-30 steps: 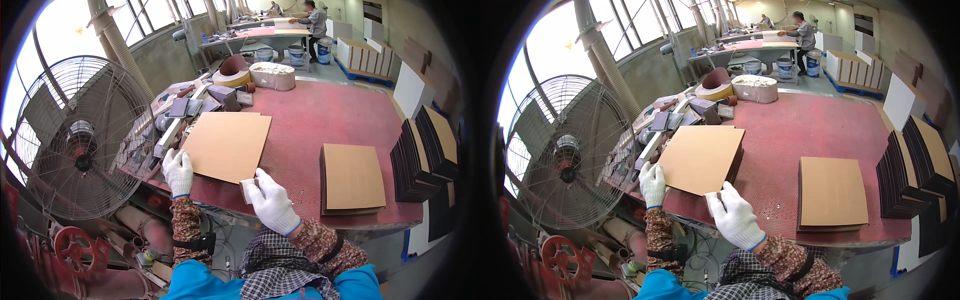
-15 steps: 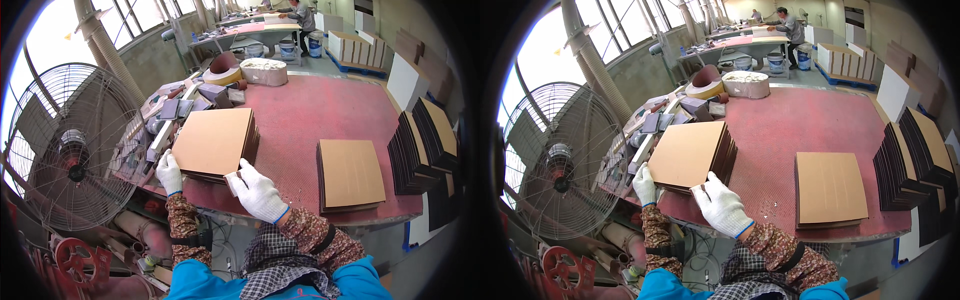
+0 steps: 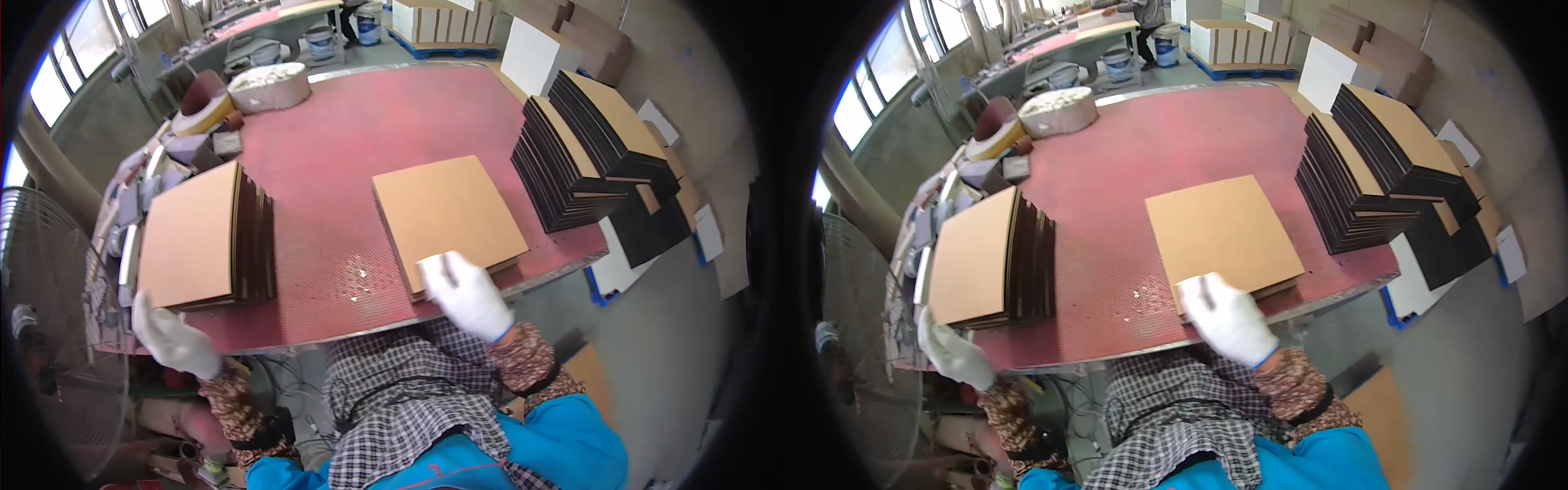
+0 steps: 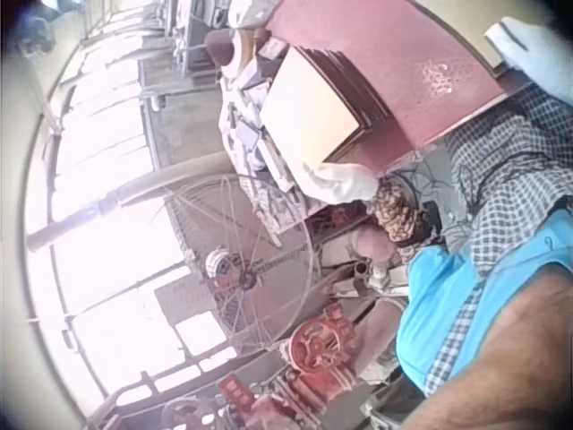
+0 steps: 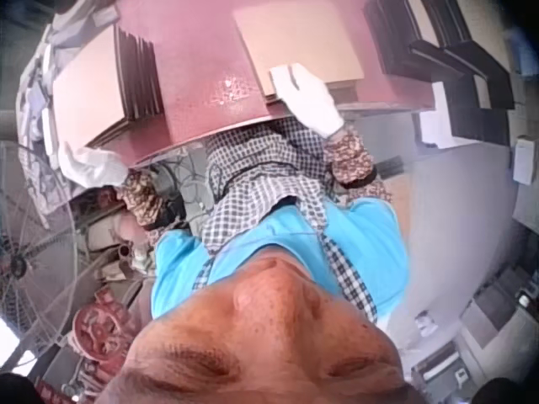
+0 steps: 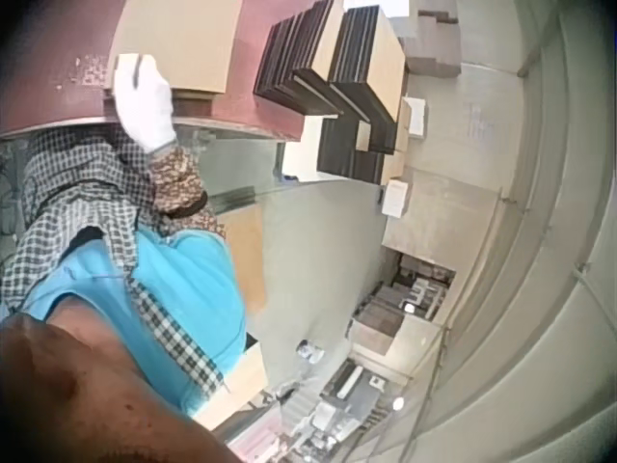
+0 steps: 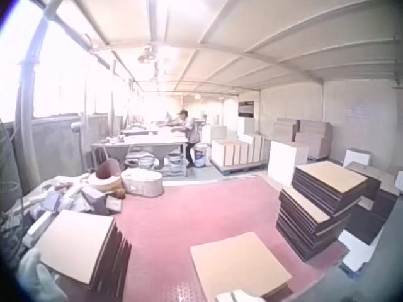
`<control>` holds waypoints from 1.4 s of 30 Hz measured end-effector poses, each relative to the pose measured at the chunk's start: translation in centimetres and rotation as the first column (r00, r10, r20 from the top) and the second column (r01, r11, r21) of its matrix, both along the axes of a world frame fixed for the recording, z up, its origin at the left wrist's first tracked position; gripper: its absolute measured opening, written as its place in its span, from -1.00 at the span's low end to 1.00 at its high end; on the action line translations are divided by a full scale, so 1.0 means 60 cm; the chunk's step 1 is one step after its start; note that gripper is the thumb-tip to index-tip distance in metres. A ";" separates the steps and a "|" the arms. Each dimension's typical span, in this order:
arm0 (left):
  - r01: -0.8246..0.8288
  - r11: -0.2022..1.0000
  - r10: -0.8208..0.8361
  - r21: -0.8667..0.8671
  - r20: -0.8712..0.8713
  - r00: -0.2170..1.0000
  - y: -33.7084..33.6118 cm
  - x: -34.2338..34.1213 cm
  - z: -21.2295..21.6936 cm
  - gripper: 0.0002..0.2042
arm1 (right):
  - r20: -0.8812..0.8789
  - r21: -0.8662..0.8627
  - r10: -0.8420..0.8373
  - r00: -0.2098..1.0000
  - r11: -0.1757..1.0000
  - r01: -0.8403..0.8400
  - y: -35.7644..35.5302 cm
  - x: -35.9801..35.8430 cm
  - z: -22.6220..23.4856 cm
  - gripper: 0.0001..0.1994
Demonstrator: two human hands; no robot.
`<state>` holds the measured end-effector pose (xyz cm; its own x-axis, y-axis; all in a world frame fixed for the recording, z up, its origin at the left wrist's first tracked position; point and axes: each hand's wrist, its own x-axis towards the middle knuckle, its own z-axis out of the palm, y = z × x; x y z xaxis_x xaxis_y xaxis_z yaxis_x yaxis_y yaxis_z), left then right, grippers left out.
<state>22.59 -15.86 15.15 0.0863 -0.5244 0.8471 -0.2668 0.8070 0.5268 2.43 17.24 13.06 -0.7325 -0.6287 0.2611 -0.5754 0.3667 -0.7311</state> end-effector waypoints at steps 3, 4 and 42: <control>0.558 0.829 -0.531 0.037 0.367 0.764 0.146 -0.074 -0.004 -0.69 | -0.277 0.304 -0.060 0.959 0.941 0.147 0.108 -0.058 -0.003 -0.76; 0.649 0.718 -0.696 0.253 0.272 0.664 0.178 -0.115 -0.031 -0.66 | -0.312 0.401 -0.054 0.949 0.898 0.183 0.135 -0.075 -0.005 -0.76; 0.443 0.309 -0.847 0.841 0.032 0.531 0.287 -0.375 -0.169 -0.26 | -0.448 0.539 0.031 0.893 0.807 0.243 0.029 -0.336 -0.084 -0.67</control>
<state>0.06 1.37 4.99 -0.7986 -0.6016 0.0185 -0.1644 0.2476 0.9548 -17.71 19.00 8.03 -0.7082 -0.6838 0.1756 -0.7015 0.7096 -0.0659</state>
